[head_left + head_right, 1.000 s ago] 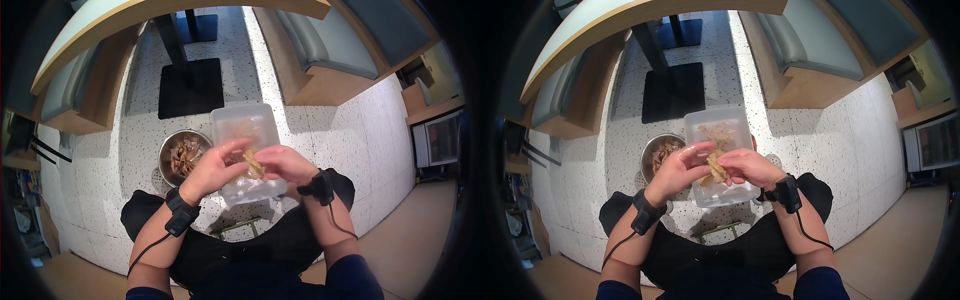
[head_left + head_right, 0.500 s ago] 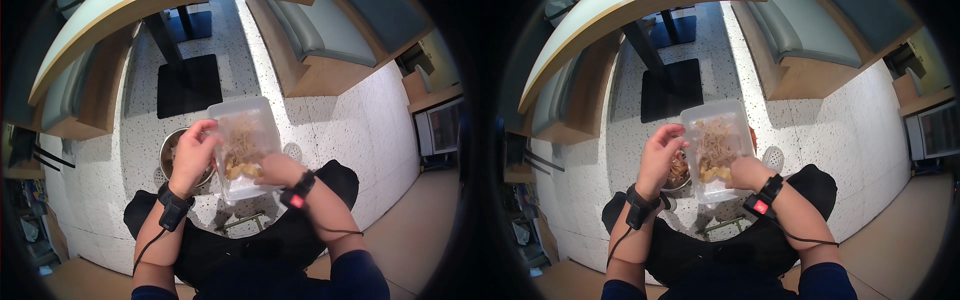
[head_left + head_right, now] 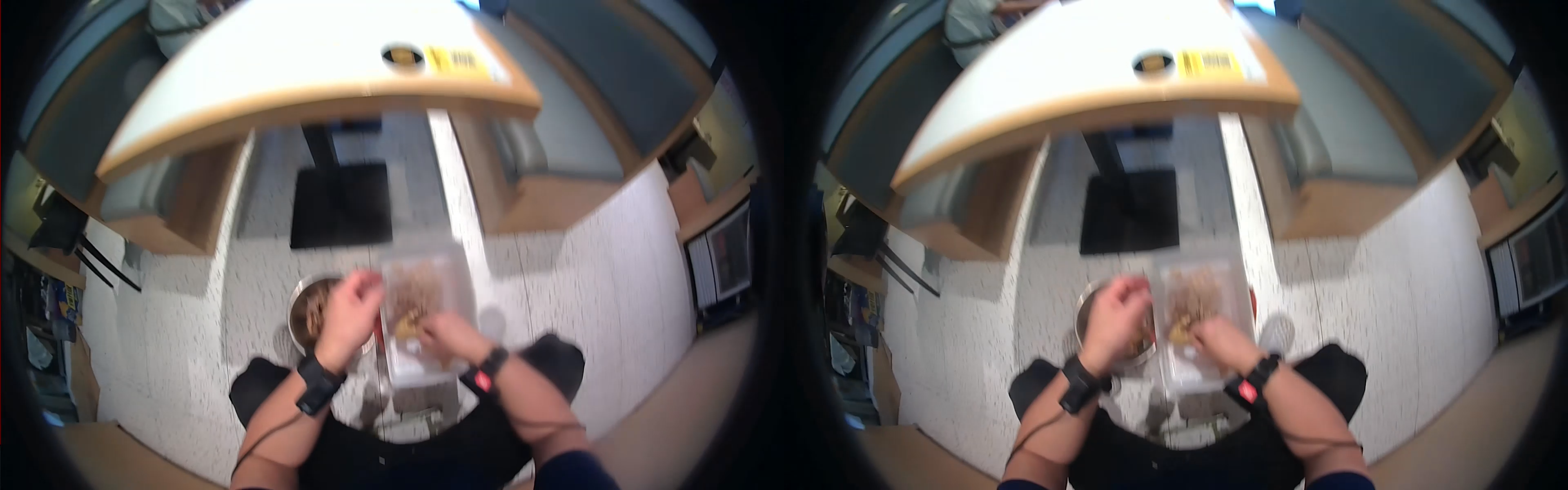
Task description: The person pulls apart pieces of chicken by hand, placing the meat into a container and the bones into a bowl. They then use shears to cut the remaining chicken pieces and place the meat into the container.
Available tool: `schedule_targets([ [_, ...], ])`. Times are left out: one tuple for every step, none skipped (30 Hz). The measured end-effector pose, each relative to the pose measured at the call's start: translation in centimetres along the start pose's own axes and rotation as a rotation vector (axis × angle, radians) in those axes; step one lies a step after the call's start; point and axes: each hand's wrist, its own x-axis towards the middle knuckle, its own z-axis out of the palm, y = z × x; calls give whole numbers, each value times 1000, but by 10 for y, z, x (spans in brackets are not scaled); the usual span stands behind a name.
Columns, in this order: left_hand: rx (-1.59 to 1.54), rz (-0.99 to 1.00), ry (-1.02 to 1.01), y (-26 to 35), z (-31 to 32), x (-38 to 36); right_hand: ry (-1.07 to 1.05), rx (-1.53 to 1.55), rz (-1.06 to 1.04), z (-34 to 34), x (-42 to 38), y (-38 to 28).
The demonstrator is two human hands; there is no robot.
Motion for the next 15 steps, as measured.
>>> schedule_targets([
  [29,-16,19,-5,2,0,83,18,-43,-12,-3,-8],
  [81,-2,29,6,6,-5,127,22,-32,-23,-6,-18],
  [-15,-20,-20,-22,11,4,237,20,-79,-33,-7,-26],
  [13,-77,-20,-36,17,2,296,71,-120,-39,-8,-33],
  [115,-30,20,-55,23,4,361,64,-141,-37,-7,-36],
  [109,-97,46,-46,30,0,421,63,-152,-37,-6,-39],
  [-219,-233,-23,-37,37,1,444,46,-138,-43,-3,-43],
  [-542,-382,-96,-31,42,0,484,-1,-175,-43,-3,-47],
  [-538,-386,-116,-19,46,-5,515,-41,-210,-42,-4,-50],
  [-692,-397,-175,-4,46,-11,524,-37,-196,-40,-6,-51],
  [-847,-408,-226,3,45,-14,526,-79,-217,-40,-7,-53],
  [-841,-411,-219,3,44,-16,522,-120,-250,-38,-6,-56],
  [-842,-382,-237,1,44,-15,519,-114,-258,-38,-7,-55],
  [-842,-354,-255,-1,43,-14,494,-123,-256,-39,-9,-54],
  [-837,-345,-227,-3,41,-14,467,-125,-272,-38,-8,-54],
])
